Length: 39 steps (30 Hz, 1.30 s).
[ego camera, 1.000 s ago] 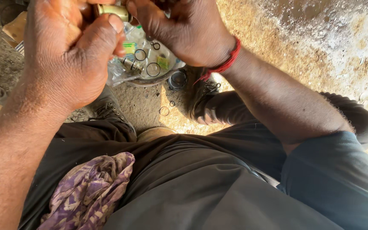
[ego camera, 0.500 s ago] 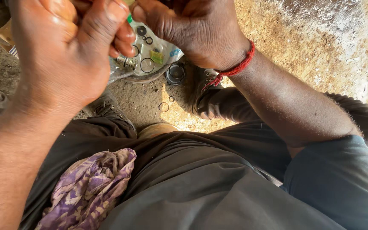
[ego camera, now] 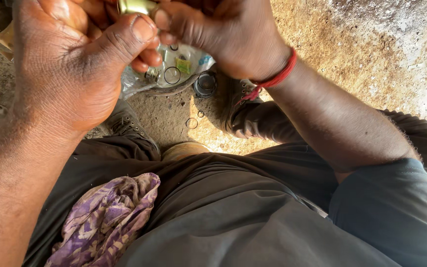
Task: The person sits on the ground and assembles small mechanical parts, including a cylindrical component and a piston-like assembly. They use a cloth to wipe parts and handle various tools and components laid out on a metal tray.
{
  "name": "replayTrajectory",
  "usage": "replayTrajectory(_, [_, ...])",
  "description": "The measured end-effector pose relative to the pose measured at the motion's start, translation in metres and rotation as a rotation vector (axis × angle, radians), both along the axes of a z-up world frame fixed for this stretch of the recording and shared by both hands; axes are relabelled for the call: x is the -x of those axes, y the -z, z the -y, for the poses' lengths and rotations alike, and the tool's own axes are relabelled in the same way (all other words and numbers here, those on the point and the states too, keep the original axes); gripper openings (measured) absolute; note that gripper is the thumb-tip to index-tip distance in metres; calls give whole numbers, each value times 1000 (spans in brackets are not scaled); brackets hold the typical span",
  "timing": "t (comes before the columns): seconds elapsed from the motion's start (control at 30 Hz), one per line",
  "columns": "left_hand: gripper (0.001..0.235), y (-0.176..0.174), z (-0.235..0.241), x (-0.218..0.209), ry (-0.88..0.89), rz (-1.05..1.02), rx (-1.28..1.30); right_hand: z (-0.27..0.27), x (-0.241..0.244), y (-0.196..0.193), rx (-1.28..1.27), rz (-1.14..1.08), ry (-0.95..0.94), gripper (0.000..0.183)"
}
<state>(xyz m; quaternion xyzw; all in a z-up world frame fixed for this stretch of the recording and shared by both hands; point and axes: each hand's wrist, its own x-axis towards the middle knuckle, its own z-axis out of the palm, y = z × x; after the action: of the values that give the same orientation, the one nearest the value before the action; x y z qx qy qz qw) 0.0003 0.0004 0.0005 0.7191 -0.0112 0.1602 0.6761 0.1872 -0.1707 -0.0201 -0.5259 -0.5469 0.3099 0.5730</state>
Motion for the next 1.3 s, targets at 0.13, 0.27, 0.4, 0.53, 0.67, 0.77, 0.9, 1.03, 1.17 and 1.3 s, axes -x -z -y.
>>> replayTrajectory(0.13, [11,1,-2,0,-13,-22,69,0,-6,10,126,-326,-62,25])
replayTrajectory(0.27, [12,10,-7,-3,-121,-61,217,-2,-25,17,78,-298,-162,25])
replayTrajectory(0.4, [23,18,-9,-10,-186,-59,302,-13,-29,15,86,-365,9,16])
replayTrajectory(0.53, [25,20,-12,-8,-214,-131,361,-16,-31,5,220,-275,103,14])
replayTrajectory(0.67, [24,24,-12,-6,-211,-142,318,-14,-29,5,241,-283,147,13])
replayTrajectory(0.77, [24,25,-10,-9,-210,-125,331,-9,-37,10,207,-261,127,12])
replayTrajectory(0.9, [22,23,-9,-8,-258,-123,302,0,-67,41,206,-54,159,10])
replayTrajectory(1.03, [17,12,-13,-6,-373,-156,204,15,-100,94,345,532,379,15])
replayTrajectory(1.17, [18,-1,-19,3,-375,-79,303,31,-105,146,531,629,380,34])
replayTrajectory(1.3, [15,-7,-22,13,-317,-15,376,33,-88,171,772,398,389,67])
